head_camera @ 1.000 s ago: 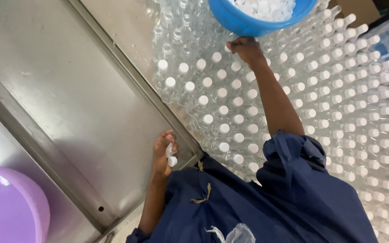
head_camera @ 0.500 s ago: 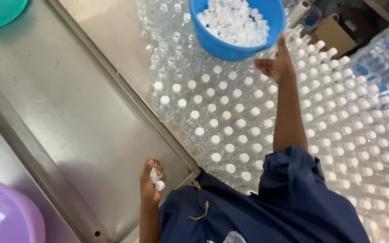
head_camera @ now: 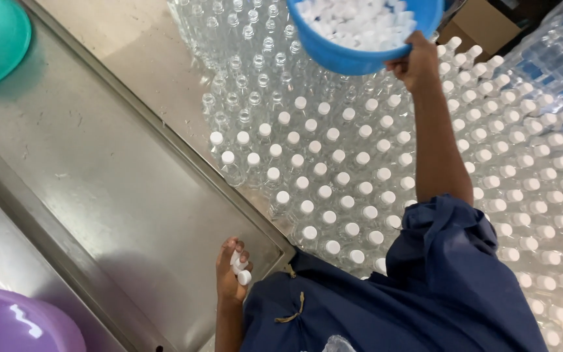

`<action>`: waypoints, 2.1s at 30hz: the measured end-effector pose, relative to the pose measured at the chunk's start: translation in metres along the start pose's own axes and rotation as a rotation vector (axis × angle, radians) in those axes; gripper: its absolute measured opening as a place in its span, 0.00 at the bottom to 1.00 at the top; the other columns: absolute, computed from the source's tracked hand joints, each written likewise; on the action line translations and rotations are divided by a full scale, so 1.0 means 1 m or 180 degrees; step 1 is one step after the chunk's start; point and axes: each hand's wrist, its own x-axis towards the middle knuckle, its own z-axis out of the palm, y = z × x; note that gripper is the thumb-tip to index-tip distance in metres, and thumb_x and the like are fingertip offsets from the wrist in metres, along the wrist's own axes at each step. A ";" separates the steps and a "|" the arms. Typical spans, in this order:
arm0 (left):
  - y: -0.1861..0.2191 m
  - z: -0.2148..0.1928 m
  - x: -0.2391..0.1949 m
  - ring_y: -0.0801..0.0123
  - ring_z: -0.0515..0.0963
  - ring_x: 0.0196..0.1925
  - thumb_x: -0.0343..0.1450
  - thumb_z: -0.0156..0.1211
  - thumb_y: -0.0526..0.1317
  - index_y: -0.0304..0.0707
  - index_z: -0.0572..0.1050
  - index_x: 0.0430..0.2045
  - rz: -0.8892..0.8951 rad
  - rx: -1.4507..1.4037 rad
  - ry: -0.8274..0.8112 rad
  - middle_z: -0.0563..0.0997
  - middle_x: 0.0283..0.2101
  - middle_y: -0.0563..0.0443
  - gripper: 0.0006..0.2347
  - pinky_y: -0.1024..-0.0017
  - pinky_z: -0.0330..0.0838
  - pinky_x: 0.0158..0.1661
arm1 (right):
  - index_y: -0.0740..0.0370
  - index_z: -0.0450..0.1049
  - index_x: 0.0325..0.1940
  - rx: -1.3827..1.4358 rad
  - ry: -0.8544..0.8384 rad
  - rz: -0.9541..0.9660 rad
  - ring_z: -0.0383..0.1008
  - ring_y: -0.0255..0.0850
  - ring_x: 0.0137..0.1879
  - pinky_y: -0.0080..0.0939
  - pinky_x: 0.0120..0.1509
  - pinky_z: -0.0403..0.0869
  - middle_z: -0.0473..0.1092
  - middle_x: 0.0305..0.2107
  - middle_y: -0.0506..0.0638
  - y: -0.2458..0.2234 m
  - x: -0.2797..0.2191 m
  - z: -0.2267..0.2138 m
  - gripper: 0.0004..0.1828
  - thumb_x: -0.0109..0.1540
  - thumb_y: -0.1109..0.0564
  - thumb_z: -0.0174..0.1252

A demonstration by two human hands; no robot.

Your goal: The person repeatedly picks white bottle caps from a blue basin and screws them onto clear plastic bottles arranged on a stainless steel table. The person handles caps one at a time, occasionally holding several in the left hand while capping with the right.

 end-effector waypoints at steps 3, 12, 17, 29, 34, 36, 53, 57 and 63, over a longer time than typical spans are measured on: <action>0.002 0.005 0.004 0.79 0.68 0.26 0.75 0.65 0.44 0.43 0.74 0.44 -0.0010 -0.0045 0.0049 0.69 0.34 0.56 0.09 0.83 0.57 0.19 | 0.63 0.69 0.36 -0.0003 0.0315 0.0039 0.82 0.47 0.26 0.30 0.25 0.69 0.73 0.19 0.58 -0.009 -0.004 -0.022 0.08 0.62 0.55 0.51; -0.006 0.024 0.034 0.76 0.67 0.22 0.82 0.51 0.56 0.43 0.74 0.25 -0.0224 -0.0341 -0.0301 0.68 0.29 0.54 0.21 0.80 0.53 0.18 | 0.70 0.74 0.54 0.0205 0.0355 0.0269 0.80 0.46 0.29 0.31 0.33 0.76 0.81 0.28 0.65 0.014 0.025 -0.080 0.24 0.63 0.48 0.54; 0.003 0.065 0.033 0.72 0.67 0.19 0.81 0.48 0.62 0.45 0.65 0.18 -0.0168 -0.0232 -0.0403 0.71 0.29 0.50 0.25 0.78 0.57 0.21 | 0.58 0.71 0.61 0.0314 0.0149 0.0264 0.81 0.40 0.38 0.36 0.41 0.78 0.80 0.34 0.52 0.030 -0.049 -0.065 0.43 0.57 0.24 0.56; -0.039 0.103 0.056 0.60 0.79 0.25 0.78 0.58 0.66 0.38 0.65 0.61 -0.0788 0.0902 -0.1507 0.77 0.34 0.40 0.31 0.68 0.76 0.20 | 0.57 0.83 0.45 -0.2283 -0.3991 -0.3045 0.75 0.49 0.48 0.49 0.51 0.76 0.75 0.55 0.53 0.135 -0.286 0.073 0.11 0.67 0.49 0.69; -0.017 0.116 0.035 0.57 0.79 0.31 0.80 0.52 0.65 0.34 0.62 0.75 -0.0871 0.0304 -0.1242 0.75 0.36 0.44 0.35 0.70 0.77 0.21 | 0.56 0.88 0.44 -0.1715 -0.4135 -0.2745 0.78 0.50 0.47 0.45 0.50 0.80 0.78 0.49 0.53 0.150 -0.251 0.092 0.13 0.60 0.49 0.77; 0.017 0.137 0.026 0.68 0.72 0.19 0.81 0.45 0.63 0.38 0.55 0.76 -0.0522 0.0138 -0.1633 0.71 0.29 0.43 0.34 0.80 0.68 0.19 | 0.62 0.84 0.47 -0.1454 -0.3763 -0.1968 0.80 0.51 0.47 0.50 0.54 0.81 0.81 0.44 0.59 0.150 -0.216 0.103 0.17 0.58 0.55 0.79; 0.011 0.056 0.045 0.72 0.77 0.20 0.83 0.48 0.53 0.35 0.60 0.73 -0.0324 -0.0200 -0.0910 0.70 0.32 0.49 0.26 0.80 0.70 0.21 | 0.59 0.76 0.62 -0.2420 -0.2451 -0.1030 0.78 0.39 0.46 0.40 0.52 0.73 0.74 0.39 0.50 0.148 -0.023 0.183 0.30 0.75 0.30 0.60; 0.010 0.053 0.052 0.71 0.77 0.19 0.83 0.49 0.53 0.35 0.61 0.72 -0.0369 -0.0190 -0.0871 0.70 0.32 0.48 0.26 0.79 0.70 0.21 | 0.57 0.78 0.65 -0.2675 -0.2735 -0.0822 0.75 0.41 0.49 0.44 0.59 0.72 0.74 0.40 0.53 0.133 -0.035 0.187 0.32 0.78 0.29 0.52; 0.009 0.048 0.060 0.72 0.76 0.19 0.83 0.48 0.51 0.34 0.62 0.71 -0.0419 -0.0294 -0.0796 0.70 0.32 0.49 0.24 0.79 0.68 0.19 | 0.61 0.80 0.65 -0.2336 -0.3048 -0.0704 0.74 0.39 0.41 0.37 0.51 0.75 0.75 0.30 0.55 0.126 -0.032 0.190 0.27 0.73 0.38 0.64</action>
